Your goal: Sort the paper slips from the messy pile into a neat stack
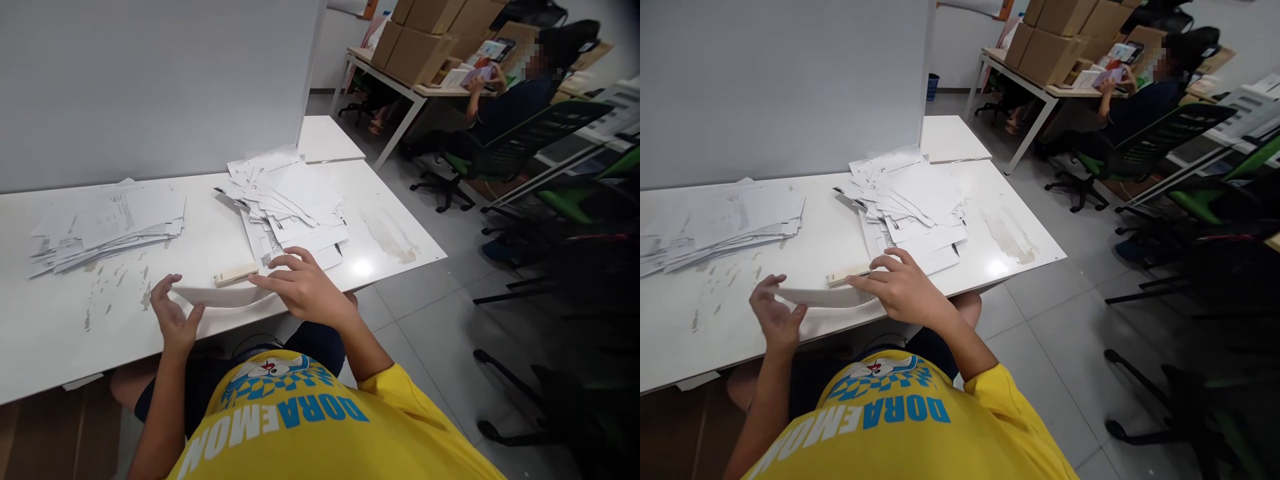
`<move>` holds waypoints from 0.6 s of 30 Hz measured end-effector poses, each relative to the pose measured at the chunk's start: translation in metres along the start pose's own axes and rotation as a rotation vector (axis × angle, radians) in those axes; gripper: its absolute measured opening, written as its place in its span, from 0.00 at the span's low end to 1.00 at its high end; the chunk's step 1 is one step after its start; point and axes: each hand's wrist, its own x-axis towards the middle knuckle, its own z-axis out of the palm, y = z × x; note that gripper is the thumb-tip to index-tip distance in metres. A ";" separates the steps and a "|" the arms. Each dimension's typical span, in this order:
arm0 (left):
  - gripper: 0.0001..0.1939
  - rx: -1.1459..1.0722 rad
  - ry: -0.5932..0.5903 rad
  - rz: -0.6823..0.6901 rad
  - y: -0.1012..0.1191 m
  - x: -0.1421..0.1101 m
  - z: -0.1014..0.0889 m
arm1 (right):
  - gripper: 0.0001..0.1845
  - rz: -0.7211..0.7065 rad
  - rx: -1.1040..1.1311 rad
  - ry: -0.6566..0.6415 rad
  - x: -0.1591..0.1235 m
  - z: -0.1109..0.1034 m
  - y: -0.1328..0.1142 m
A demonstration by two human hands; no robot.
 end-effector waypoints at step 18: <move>0.17 -0.075 -0.043 -0.349 -0.004 -0.017 -0.006 | 0.18 0.919 0.995 0.237 -0.066 0.085 0.021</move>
